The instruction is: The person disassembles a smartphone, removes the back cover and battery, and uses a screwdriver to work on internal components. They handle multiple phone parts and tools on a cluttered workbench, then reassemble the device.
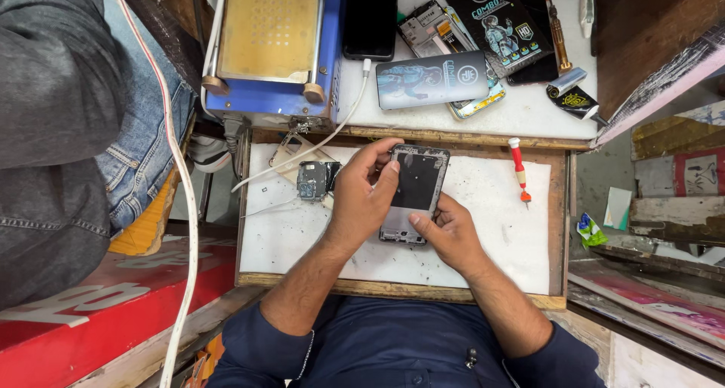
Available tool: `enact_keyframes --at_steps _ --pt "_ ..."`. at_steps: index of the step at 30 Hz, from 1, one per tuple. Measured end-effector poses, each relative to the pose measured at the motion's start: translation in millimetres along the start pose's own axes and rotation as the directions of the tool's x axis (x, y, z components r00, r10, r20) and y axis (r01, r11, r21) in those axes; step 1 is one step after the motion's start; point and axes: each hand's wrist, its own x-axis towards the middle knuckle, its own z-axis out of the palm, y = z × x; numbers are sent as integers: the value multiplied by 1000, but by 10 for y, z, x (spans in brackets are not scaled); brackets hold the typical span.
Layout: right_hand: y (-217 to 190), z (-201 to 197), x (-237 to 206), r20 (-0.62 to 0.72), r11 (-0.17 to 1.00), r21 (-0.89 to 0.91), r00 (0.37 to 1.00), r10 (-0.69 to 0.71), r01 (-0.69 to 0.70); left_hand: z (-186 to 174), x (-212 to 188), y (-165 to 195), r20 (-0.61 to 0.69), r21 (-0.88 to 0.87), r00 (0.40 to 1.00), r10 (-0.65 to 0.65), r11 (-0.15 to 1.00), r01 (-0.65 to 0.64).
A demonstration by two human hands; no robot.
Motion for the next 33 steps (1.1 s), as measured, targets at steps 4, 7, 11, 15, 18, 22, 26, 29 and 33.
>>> enact_keyframes --at_steps 4,7,11,15,18,22,26,29,33 --pt "13 32 6 24 999 -20 999 -45 46 34 33 -5 -77 46 996 -45 998 49" --pt "19 22 -5 -16 998 -23 998 -53 52 33 23 -10 -48 36 998 -48 998 50" --pt "30 -22 5 -90 998 -12 993 -70 69 -12 -54 -20 51 38 994 -96 995 94" --pt "64 -10 29 -87 994 -5 991 -105 105 7 -106 -68 37 85 999 -37 996 34" --pt "76 14 17 -66 990 15 988 -138 139 72 -115 -90 -47 159 998 31 987 -23" --pt "75 43 19 -72 992 -23 989 -128 127 147 23 -78 -134 255 989 61 967 -25" --pt "68 55 12 -84 993 -14 989 -118 118 163 83 -14 -119 332 993 -21 941 60" --pt "43 31 1 -91 990 -26 986 -139 137 151 72 29 -79 313 997 21 950 5" --pt "21 36 9 -111 990 -39 984 -136 133 90 44 46 -3 257 996 89 963 -85"
